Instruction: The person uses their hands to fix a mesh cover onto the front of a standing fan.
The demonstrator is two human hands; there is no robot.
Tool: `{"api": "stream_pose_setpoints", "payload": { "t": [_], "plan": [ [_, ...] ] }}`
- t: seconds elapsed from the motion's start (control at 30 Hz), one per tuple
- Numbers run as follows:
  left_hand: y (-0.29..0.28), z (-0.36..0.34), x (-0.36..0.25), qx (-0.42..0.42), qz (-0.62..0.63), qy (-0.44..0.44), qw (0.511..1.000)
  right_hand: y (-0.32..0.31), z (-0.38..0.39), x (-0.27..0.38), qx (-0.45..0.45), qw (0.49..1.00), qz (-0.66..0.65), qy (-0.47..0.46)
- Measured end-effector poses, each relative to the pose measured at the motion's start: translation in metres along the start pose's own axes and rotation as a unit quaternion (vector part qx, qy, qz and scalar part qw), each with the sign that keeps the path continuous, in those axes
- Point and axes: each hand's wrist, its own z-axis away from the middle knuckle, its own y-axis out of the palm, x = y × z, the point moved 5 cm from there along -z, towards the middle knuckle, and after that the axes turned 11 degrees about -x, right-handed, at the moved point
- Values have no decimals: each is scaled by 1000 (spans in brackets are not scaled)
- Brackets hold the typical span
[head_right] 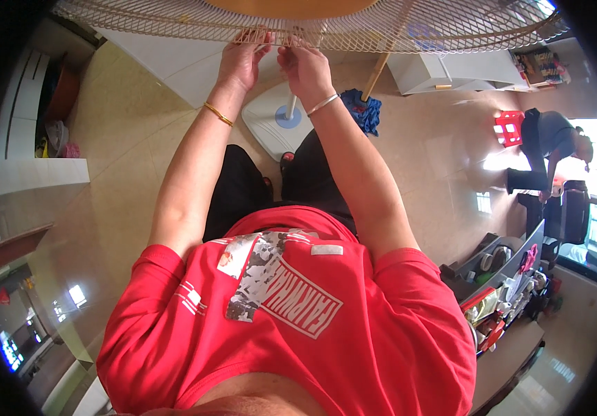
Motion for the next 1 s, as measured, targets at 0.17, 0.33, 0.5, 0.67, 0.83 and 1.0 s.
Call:
{"api": "stream_pose_setpoints", "payload": {
  "t": [0.17, 0.33, 0.5, 0.67, 0.83, 1.0],
  "plan": [
    [-8, -2, 1, -23, -23, 11, 999, 12, -1, 3, 38, 997, -71, -3],
    [-3, 0, 0, -24, 12, -9, 1000, 16, -9, 0, 76, 996, -33, 19],
    [6, 4, -3, 38, 67, -11, 997, 17, -19, -2, 92, 992, -69, 48],
    [4, 4, -3, 14, 79, -14, 997, 22, -15, -2, 121, 990, -66, 42],
    [1, 1, 2, -14, 79, -24, 996, 26, -14, 2, 96, 994, -40, 20],
    [-1, 1, 1, -3, 71, -21, 997, 37, -10, 5, 145, 989, -9, 24]
  ]
}}
